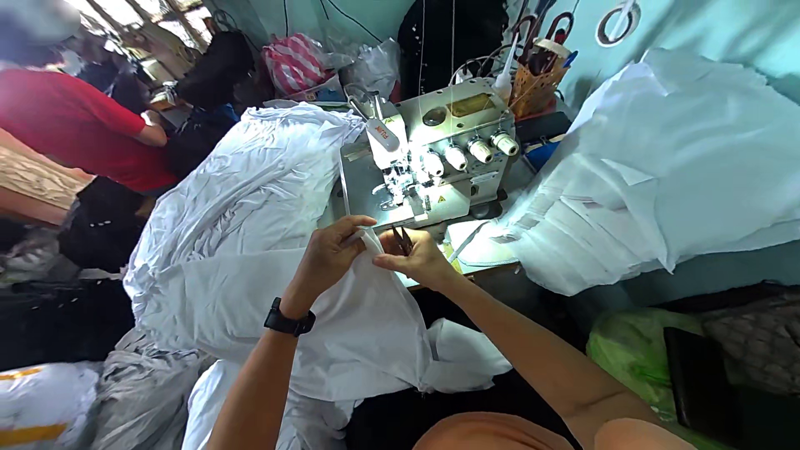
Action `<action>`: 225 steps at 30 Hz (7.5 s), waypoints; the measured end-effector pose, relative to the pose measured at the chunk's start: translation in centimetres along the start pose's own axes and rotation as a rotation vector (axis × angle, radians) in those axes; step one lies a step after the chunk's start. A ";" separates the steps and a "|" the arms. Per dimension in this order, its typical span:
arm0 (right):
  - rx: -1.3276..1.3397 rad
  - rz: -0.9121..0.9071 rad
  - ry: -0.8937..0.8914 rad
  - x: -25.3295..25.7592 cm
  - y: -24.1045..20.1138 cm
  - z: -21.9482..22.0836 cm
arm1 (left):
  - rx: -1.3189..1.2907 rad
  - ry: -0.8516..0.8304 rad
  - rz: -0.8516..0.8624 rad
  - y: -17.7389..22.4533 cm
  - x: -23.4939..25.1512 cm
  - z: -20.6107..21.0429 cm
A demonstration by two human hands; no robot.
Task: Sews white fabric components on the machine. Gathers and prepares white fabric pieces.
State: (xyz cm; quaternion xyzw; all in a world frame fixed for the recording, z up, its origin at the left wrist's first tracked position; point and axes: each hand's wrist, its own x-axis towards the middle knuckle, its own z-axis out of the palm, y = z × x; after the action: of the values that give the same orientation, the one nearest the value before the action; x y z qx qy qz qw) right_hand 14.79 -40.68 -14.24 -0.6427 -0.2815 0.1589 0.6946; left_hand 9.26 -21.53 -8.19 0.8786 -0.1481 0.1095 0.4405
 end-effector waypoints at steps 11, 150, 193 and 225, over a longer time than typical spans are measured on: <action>0.137 -0.007 0.133 -2.8 1.1 1.9 | 0.041 -0.058 0.163 1.6 -1.3 1.6; 0.089 -0.547 -0.042 0.6 1.1 -0.5 | -0.259 0.307 0.261 1.5 1.6 1.7; -0.113 -0.280 0.032 -6.5 8.3 -2.9 | 0.919 0.329 0.023 -3.0 1.3 12.4; 0.034 -0.138 0.219 -2.2 6.6 -2.2 | 0.724 0.230 0.186 -4.0 4.4 7.2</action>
State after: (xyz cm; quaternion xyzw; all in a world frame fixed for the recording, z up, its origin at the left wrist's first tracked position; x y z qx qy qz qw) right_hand 15.31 -42.93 -21.14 -0.6234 -0.2450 0.0442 0.7412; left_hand 15.29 -25.78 -14.00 0.9420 -0.1286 0.2920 0.1038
